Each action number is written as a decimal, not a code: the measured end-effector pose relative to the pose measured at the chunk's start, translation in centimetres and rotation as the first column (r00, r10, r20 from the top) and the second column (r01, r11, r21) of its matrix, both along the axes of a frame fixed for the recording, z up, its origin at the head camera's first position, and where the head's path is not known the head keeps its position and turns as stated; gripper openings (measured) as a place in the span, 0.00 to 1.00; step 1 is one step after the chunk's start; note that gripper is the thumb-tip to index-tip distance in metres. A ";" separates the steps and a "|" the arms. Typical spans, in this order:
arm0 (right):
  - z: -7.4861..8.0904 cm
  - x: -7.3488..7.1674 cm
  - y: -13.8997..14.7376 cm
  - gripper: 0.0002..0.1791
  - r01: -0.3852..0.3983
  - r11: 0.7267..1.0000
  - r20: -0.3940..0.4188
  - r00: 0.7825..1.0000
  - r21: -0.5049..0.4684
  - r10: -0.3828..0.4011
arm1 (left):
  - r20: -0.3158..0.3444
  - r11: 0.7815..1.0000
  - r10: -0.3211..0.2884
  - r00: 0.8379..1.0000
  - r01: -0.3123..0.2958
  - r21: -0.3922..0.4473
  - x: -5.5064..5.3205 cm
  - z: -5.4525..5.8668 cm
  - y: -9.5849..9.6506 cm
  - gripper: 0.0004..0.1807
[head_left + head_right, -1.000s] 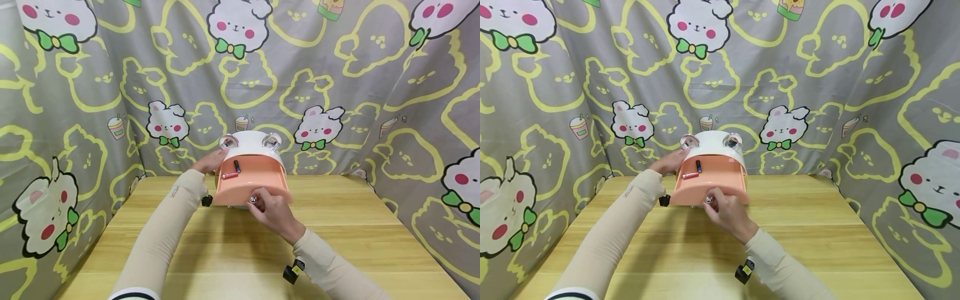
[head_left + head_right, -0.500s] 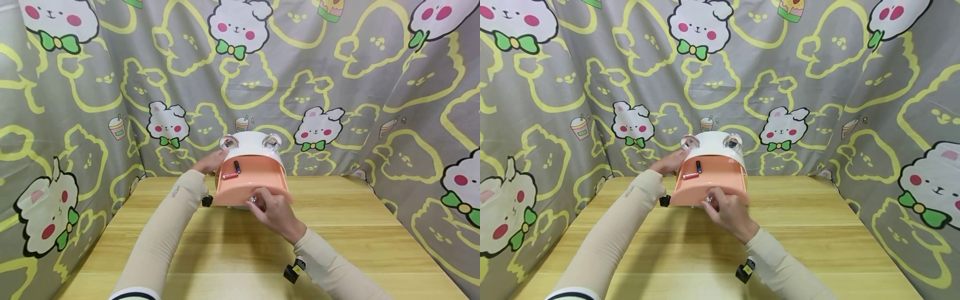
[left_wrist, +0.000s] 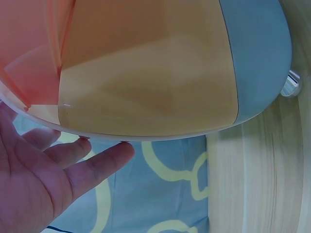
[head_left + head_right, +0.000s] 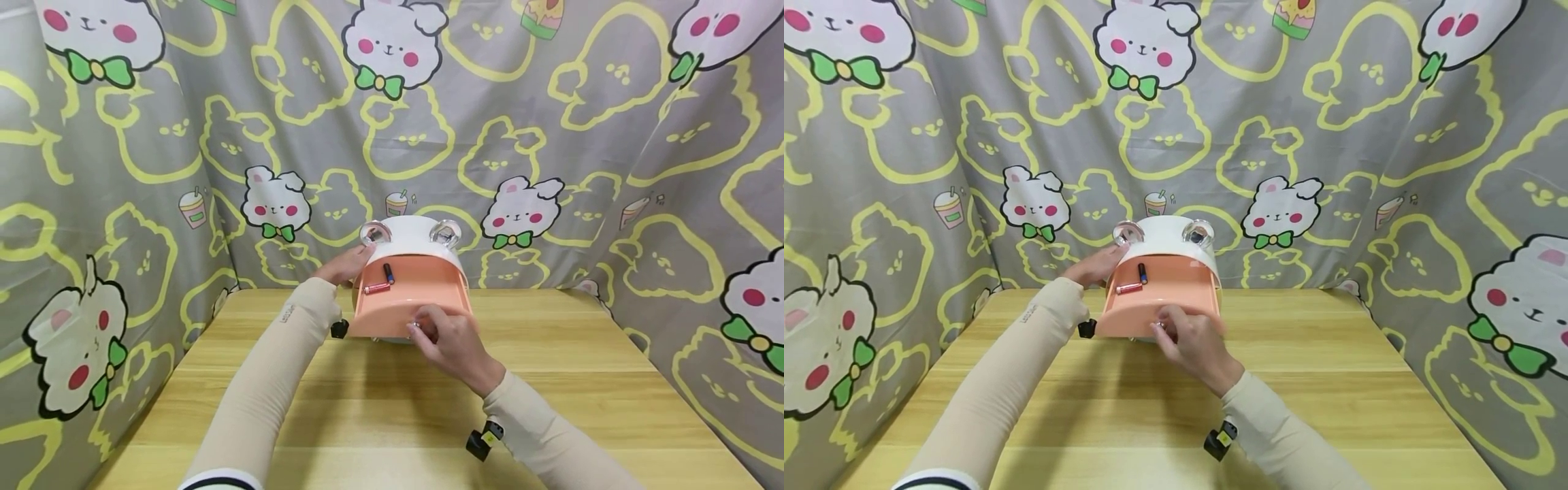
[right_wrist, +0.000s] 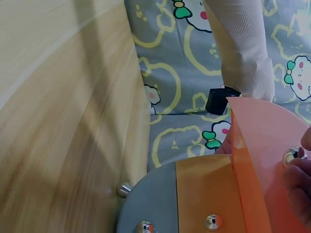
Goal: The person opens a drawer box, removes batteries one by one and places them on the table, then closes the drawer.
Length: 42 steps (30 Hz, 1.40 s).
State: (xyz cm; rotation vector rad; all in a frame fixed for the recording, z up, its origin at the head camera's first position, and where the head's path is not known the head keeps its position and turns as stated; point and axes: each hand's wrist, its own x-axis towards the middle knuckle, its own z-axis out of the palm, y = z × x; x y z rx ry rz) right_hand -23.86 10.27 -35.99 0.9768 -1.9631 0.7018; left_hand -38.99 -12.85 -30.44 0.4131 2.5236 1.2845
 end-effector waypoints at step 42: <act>5.3 -0.7 1.9 0.10 0.009 0.991 0.026 1.000 0.133 -0.012 | -0.040 1.000 0.010 0.999 -0.010 -0.021 -0.3 -0.2 0.0 0.35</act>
